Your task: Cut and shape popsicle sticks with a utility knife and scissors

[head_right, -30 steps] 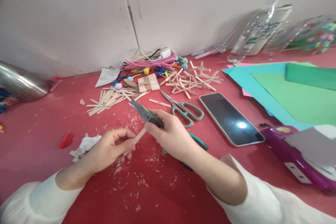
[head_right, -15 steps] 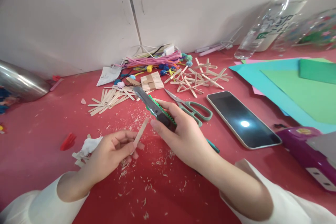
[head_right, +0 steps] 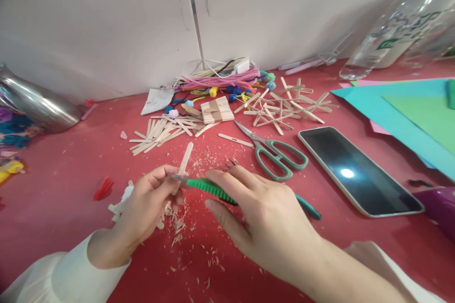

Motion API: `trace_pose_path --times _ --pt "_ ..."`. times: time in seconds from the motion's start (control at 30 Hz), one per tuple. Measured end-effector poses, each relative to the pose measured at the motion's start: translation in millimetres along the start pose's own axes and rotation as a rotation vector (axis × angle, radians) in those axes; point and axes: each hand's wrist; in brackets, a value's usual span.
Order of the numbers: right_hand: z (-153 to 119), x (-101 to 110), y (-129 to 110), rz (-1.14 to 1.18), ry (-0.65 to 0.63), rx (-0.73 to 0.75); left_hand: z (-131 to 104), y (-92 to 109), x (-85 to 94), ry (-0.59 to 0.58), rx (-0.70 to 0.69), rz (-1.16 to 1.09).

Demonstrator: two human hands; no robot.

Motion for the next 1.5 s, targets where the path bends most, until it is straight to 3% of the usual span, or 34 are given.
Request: trace_pose_path --times 0.67,0.9,1.03,1.13,1.3,1.5 --pt "-10.3 1.2 -3.7 -0.363 0.169 0.116 -3.1 1.8 -1.4 0.110 -0.144 0.164" --pt "-17.1 0.4 -13.6 -0.556 0.117 0.227 0.0 -4.6 -1.1 0.094 -0.089 0.121" --pt "-13.9 6.4 -6.8 -0.614 0.122 0.145 0.1 -5.2 -0.2 0.102 -0.033 0.069" --pt "-11.5 9.2 -3.5 -0.492 0.213 -0.012 0.1 -3.3 -0.5 0.095 -0.037 0.028" --pt "-10.1 4.9 -5.2 -0.296 0.193 0.043 1.0 -1.2 0.1 0.066 -0.048 0.016" --pt "-9.2 1.5 -4.3 -0.325 0.194 0.044 -0.1 1.5 1.6 0.060 -0.014 0.010"
Point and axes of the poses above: each hand's wrist, its own z-axis towards the middle knuckle, its own x-axis out of the back of the hand, y = z × x, and after that the axes turned 7 degrees about -z, right-handed
